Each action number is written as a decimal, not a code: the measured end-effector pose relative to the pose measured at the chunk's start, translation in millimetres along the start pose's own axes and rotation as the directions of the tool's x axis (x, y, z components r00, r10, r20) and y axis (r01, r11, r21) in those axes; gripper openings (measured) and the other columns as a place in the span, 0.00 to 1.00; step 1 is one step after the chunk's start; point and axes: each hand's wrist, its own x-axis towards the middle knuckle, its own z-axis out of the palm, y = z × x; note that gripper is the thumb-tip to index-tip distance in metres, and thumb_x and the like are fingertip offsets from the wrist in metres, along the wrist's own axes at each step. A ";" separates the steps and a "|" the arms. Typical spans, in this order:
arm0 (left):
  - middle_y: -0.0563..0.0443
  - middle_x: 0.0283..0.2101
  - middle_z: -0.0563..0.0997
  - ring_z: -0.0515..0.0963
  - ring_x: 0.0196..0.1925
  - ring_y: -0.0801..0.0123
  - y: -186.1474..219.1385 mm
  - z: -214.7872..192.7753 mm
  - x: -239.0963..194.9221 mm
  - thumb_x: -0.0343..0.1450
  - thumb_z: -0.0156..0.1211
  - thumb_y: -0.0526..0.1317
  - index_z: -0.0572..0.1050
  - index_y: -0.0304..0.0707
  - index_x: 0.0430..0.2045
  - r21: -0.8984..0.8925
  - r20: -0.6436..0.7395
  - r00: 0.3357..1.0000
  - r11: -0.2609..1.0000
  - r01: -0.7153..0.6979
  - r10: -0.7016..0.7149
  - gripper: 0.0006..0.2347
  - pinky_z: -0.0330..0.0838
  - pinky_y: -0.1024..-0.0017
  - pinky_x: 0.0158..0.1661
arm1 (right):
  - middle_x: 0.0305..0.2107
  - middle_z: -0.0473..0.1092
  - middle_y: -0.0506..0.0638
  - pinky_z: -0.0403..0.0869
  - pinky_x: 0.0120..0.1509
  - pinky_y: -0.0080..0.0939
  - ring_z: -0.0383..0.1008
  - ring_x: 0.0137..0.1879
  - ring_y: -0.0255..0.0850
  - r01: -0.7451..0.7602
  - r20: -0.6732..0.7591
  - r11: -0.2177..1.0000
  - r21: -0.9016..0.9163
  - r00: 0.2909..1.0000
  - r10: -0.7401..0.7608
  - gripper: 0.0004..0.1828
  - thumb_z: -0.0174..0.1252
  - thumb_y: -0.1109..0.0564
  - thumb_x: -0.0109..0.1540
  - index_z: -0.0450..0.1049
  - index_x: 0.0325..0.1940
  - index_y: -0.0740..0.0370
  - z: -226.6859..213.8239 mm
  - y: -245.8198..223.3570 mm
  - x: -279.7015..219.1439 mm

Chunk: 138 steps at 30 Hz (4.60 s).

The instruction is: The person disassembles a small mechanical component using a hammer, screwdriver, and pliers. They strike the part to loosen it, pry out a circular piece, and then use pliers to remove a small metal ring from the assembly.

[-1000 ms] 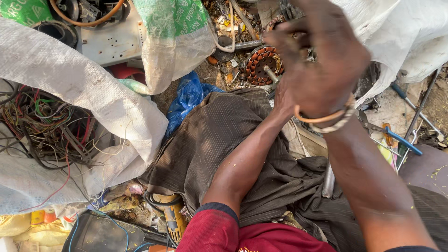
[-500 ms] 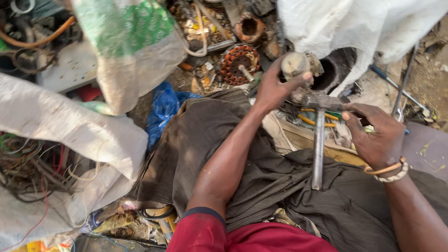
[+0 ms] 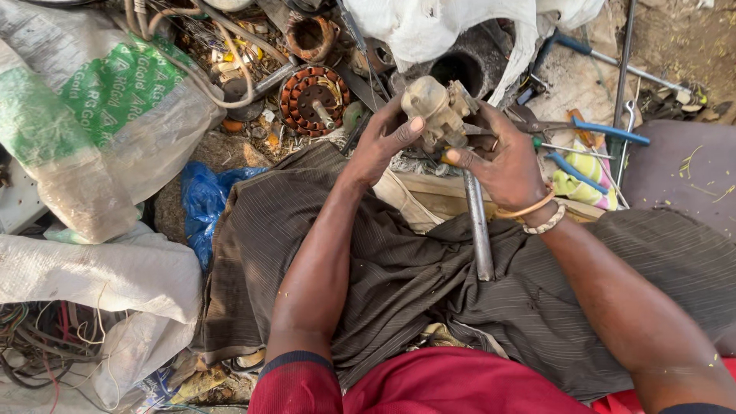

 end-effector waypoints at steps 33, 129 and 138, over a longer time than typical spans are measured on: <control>0.39 0.65 0.71 0.74 0.65 0.54 22.0 24.6 -17.6 0.67 0.68 0.52 0.62 0.35 0.69 0.303 -0.080 0.992 0.950 -0.074 0.102 0.37 0.72 0.54 0.64 | 0.66 0.65 0.56 0.74 0.75 0.49 0.68 0.73 0.49 0.260 -0.072 0.818 -0.513 0.936 -0.343 0.41 0.76 0.45 0.60 0.66 0.71 0.60 -1.3 7.1 0.8; 0.43 0.51 0.80 0.82 0.52 0.54 2.6 -23.4 -2.4 0.77 0.54 0.53 0.69 0.40 0.58 -0.688 -0.517 0.818 0.447 -0.572 0.252 0.21 0.80 0.47 0.51 | 0.28 0.75 0.50 0.67 0.24 0.30 0.69 0.22 0.28 -0.128 -0.246 0.957 -0.261 0.967 0.063 0.23 0.63 0.54 0.67 0.74 0.63 0.69 113.5 -47.3 -122.6; 0.48 0.51 0.79 0.81 0.54 0.63 -8.5 -30.2 2.3 0.79 0.58 0.51 0.73 0.39 0.55 -0.642 -0.560 0.786 0.463 -0.611 0.260 0.17 0.80 0.59 0.55 | 0.23 0.72 0.50 0.58 0.13 0.28 0.62 0.14 0.30 -0.486 -0.040 0.796 0.361 0.844 0.534 0.21 0.54 0.50 0.67 0.73 0.56 0.70 105.4 -44.3 -109.8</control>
